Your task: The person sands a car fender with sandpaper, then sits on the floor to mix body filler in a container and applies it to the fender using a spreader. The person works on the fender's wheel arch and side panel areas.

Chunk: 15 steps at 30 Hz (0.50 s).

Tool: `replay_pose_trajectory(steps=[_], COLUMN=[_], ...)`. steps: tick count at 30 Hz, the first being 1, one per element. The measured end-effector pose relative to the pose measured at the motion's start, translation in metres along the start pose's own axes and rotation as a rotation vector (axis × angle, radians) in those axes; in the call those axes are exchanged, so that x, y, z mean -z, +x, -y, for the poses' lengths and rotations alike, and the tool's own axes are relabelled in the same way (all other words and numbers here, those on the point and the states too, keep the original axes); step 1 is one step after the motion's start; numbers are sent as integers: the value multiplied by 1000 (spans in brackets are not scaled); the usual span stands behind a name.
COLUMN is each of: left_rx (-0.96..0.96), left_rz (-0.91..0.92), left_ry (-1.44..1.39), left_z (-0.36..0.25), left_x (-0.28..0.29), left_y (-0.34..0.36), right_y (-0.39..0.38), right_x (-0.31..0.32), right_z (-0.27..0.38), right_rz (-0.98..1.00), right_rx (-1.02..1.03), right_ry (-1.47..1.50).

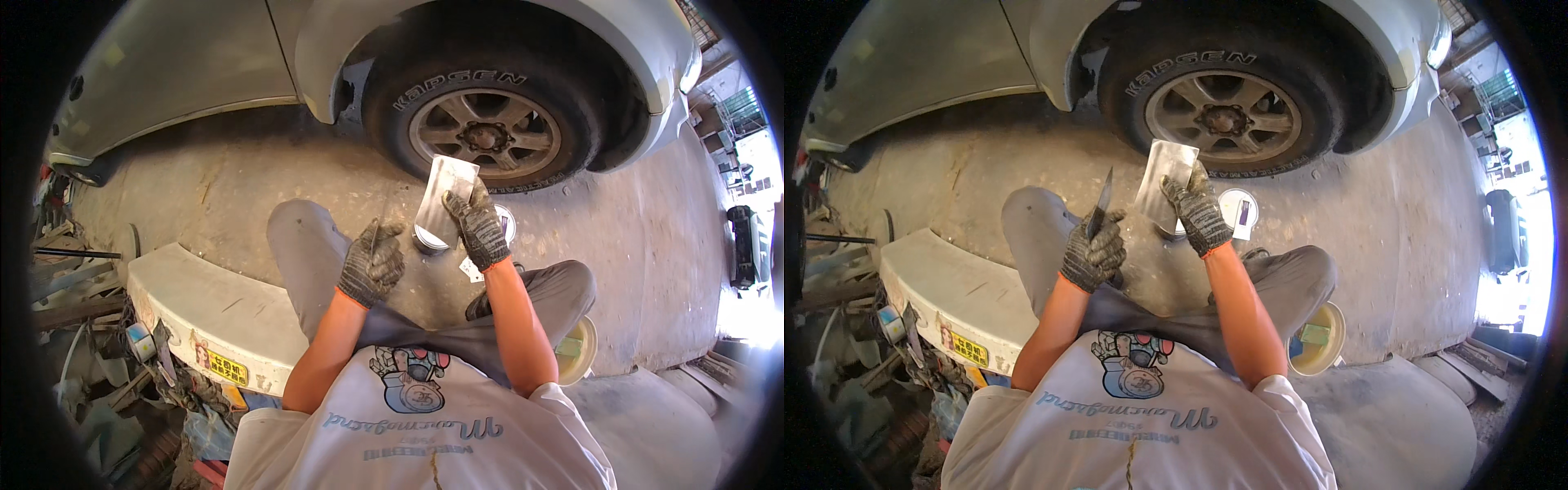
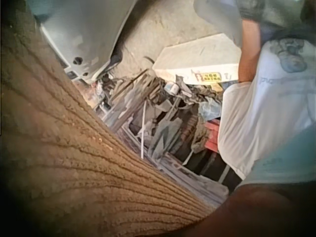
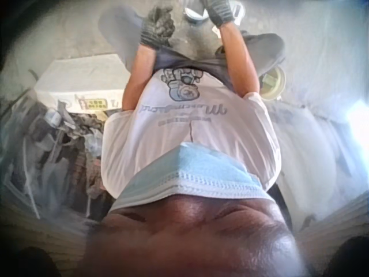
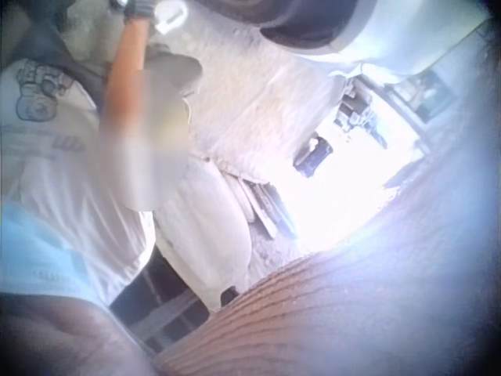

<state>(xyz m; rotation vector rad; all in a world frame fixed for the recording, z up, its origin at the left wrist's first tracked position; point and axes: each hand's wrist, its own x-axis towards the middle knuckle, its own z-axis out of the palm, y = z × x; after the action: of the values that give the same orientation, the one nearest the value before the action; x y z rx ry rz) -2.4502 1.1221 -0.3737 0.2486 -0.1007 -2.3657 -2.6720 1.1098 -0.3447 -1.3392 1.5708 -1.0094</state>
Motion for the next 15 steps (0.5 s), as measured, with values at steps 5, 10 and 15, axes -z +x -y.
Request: replay_pose_trajectory(steps=[5,10,15], left_rx=[71,-209,5], left_rz=[261,-15,-410], left_ry=[-68,950,380], left_z=[20,20,5], left_x=[-22,-40,-27], left_y=[22,48,53], right_y=[12,30,45], right_x=[0,-1,6], right_z=[-2,-46,-155], right_rz=[22,99,146], right_rx=[-50,-20,562], right_ry=[71,48,-1241])
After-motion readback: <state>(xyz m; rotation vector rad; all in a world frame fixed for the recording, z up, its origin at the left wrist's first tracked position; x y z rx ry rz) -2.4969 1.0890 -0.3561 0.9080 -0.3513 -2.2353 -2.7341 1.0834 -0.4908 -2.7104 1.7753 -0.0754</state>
